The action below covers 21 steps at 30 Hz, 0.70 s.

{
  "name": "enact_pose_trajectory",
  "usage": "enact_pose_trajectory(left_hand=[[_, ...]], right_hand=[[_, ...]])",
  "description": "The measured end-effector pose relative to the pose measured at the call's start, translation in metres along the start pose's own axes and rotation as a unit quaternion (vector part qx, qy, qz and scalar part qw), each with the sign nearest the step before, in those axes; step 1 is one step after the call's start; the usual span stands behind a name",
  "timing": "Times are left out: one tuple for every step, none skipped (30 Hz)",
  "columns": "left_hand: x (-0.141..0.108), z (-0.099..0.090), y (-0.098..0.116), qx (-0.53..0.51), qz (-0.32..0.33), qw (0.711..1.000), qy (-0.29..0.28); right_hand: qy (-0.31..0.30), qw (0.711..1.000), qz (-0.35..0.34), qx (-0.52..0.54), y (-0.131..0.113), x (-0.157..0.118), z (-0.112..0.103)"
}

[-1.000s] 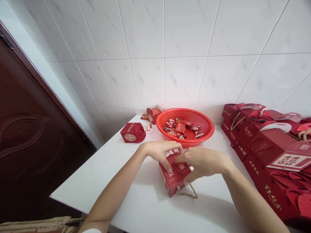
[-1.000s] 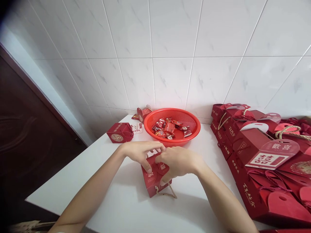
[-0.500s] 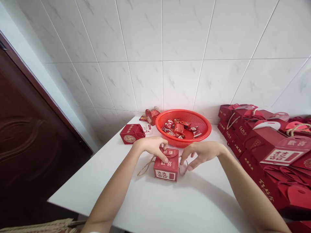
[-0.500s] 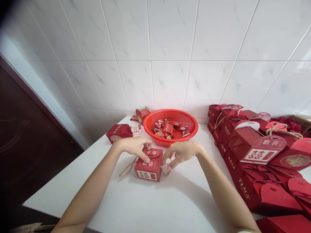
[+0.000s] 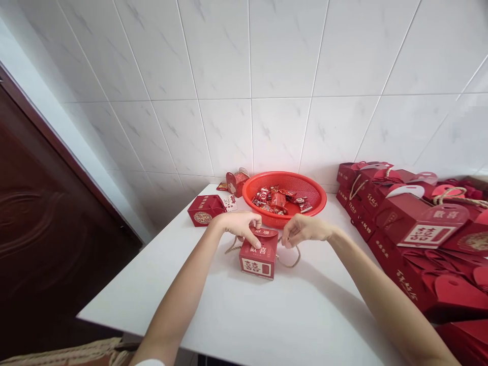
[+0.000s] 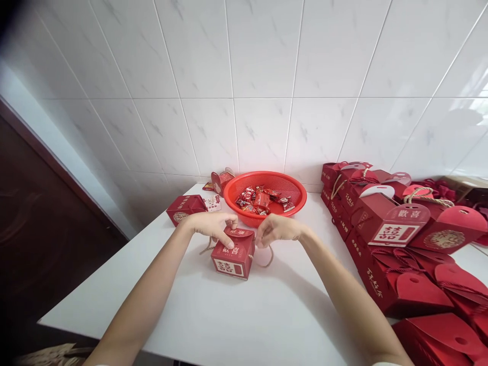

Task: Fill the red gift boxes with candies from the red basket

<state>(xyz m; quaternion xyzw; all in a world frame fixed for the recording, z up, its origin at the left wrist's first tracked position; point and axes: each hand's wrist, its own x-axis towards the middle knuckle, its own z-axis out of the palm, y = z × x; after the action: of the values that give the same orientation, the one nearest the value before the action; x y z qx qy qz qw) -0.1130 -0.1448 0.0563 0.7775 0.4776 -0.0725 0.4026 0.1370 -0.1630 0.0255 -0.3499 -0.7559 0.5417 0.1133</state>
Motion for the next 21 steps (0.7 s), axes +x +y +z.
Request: enact_pose_trajectory(left_hand=[[-0.004, 0.000, 0.003, -0.001, 0.012, 1.000, 0.020], [-0.009, -0.001, 0.007, -0.014, 0.037, 0.998, 0.044], [-0.015, -0.001, 0.011, -0.042, 0.071, 0.994, 0.071], [-0.022, -0.002, 0.015, -0.083, 0.113, 0.985, 0.100], [-0.029, -0.002, 0.019, -0.133, 0.156, 0.971, 0.124], [-0.037, -0.003, 0.023, -0.185, 0.196, 0.952, 0.146], [-0.045, -0.002, 0.027, -0.229, 0.233, 0.931, 0.162], [-0.052, -0.002, 0.031, -0.263, 0.267, 0.911, 0.172], [-0.058, 0.000, 0.034, -0.289, 0.303, 0.891, 0.175], [-0.062, 0.003, 0.038, -0.306, 0.334, 0.875, 0.170], [-0.065, 0.006, 0.041, -0.316, 0.360, 0.863, 0.159], [-0.066, 0.010, 0.045, -0.321, 0.380, 0.855, 0.146], [-0.067, 0.015, 0.048, -0.321, 0.394, 0.851, 0.136], [-0.066, 0.020, 0.051, -0.319, 0.402, 0.849, 0.129], [-0.064, 0.025, 0.054, -0.316, 0.407, 0.848, 0.125], [-0.063, 0.030, 0.057, -0.313, 0.412, 0.847, 0.122], [-0.061, 0.035, 0.060, -0.309, 0.417, 0.847, 0.119], [-0.060, 0.040, 0.062, -0.302, 0.421, 0.847, 0.116], [-0.060, 0.044, 0.064, -0.293, 0.423, 0.850, 0.116], [-0.060, 0.047, 0.066, -0.280, 0.423, 0.854, 0.119], [-0.060, 0.049, 0.067, -0.265, 0.421, 0.859, 0.125]], right_hand=[[0.028, 0.998, -0.009, 0.059, -0.004, -0.004, -0.001], [0.058, 0.992, -0.026, 0.111, -0.008, -0.008, -0.002], [0.088, 0.983, -0.048, 0.154, -0.014, -0.012, -0.003], [0.116, 0.973, -0.072, 0.187, -0.020, -0.017, -0.002], [0.142, 0.963, -0.095, 0.210, -0.027, -0.022, -0.001], [0.165, 0.954, -0.115, 0.222, -0.032, -0.026, 0.000], [0.187, 0.948, -0.131, 0.223, -0.038, -0.030, 0.002], [0.209, 0.944, -0.143, 0.212, -0.043, -0.033, 0.005], [0.236, 0.941, -0.151, 0.191, -0.047, -0.036, 0.008], [0.262, 0.938, -0.155, 0.163, -0.051, -0.038, 0.012], [0.285, 0.936, -0.156, 0.134, -0.055, -0.040, 0.016], [0.302, 0.935, -0.153, 0.104, -0.058, -0.041, 0.020], [0.313, 0.935, -0.150, 0.076, -0.062, -0.042, 0.024], [0.317, 0.936, -0.146, 0.050, -0.065, -0.042, 0.029], [0.321, 0.936, -0.144, 0.024, -0.068, -0.042, 0.033], [0.326, 0.935, -0.143, -0.001, -0.070, -0.042, 0.037], [0.335, 0.931, -0.140, -0.025, -0.071, -0.041, 0.040], [0.347, 0.927, -0.135, -0.043, -0.072, -0.040, 0.044], [0.361, 0.922, -0.128, -0.056, -0.073, -0.039, 0.046], [0.376, 0.917, -0.119, -0.066, -0.073, -0.038, 0.049], [0.389, 0.912, -0.108, -0.077, -0.073, -0.037, 0.051]])
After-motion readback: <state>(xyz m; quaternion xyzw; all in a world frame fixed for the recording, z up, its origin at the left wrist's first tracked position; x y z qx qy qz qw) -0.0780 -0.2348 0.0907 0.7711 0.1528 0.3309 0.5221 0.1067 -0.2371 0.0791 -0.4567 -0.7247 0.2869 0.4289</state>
